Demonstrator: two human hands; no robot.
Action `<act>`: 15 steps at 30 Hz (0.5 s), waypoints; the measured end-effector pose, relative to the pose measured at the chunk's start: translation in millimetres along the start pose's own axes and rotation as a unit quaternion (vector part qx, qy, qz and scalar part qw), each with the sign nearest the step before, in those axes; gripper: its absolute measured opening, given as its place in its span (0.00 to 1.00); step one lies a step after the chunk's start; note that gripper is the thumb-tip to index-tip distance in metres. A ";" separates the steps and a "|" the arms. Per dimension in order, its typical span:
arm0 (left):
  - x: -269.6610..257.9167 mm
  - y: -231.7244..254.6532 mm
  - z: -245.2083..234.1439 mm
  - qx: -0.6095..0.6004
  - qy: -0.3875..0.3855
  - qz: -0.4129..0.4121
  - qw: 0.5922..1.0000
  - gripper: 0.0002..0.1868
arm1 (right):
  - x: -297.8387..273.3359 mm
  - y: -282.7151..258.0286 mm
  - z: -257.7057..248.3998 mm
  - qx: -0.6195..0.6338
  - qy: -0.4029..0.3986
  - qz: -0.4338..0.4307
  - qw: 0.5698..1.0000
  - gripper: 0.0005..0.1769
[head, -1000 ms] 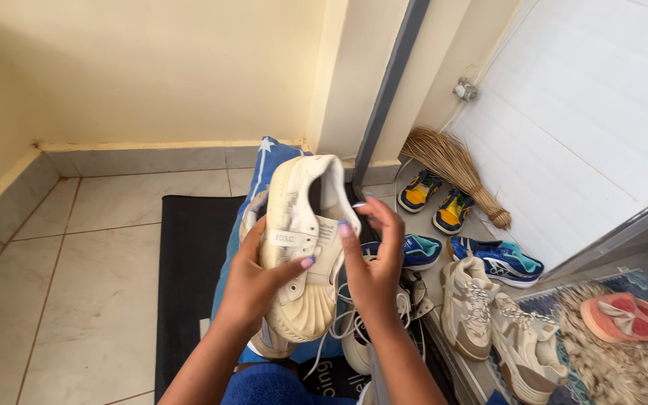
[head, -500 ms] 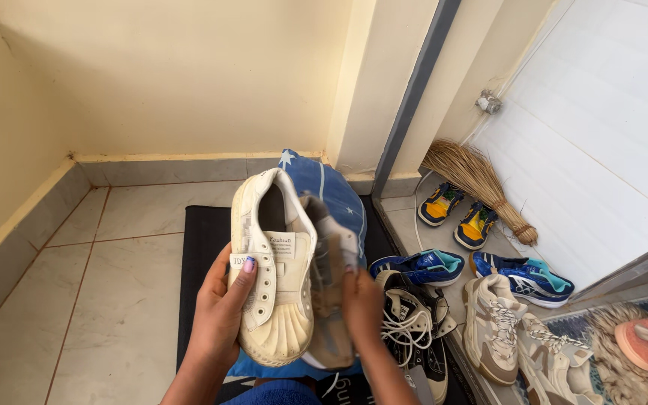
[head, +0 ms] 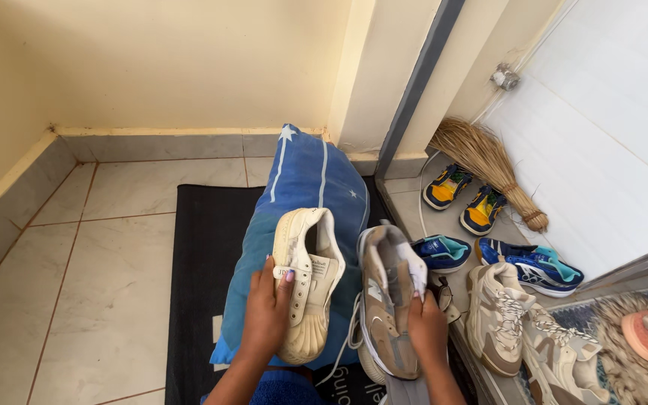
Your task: The person sits on the floor and laces two different pairs of shoes. They first lace a beige high-top sneaker, then switch to a white low-top sneaker, threading the laces through the eyelets and tying them.
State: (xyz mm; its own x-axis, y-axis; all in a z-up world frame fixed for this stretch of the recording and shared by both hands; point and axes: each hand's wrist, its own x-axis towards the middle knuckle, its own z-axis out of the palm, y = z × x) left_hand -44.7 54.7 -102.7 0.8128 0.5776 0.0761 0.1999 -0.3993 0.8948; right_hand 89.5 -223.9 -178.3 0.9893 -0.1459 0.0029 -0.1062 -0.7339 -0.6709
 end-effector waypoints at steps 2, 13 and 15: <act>-4.4 -7.9 -2.0 0.095 0.012 -0.004 0.995 0.31 | -15.1 -1.6 10.3 0.061 0.031 -0.008 0.998 0.18; 21.5 28.3 -56.5 0.110 -0.044 0.394 0.911 0.39 | -59.4 -188.5 -24.7 -0.037 -0.095 -0.520 0.848 0.27; 37.6 42.6 -59.9 0.204 -0.125 0.420 0.876 0.33 | -60.7 -203.7 -32.8 -0.093 -0.160 -0.508 0.841 0.24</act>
State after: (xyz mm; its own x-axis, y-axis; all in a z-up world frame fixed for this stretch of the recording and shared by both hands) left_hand -38.4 102.0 -35.4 0.8515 -0.1949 0.4867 -0.3879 -0.8587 0.3348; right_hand 47.7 -87.2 -17.4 0.5525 0.7832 0.2851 0.8258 -0.4678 -0.3151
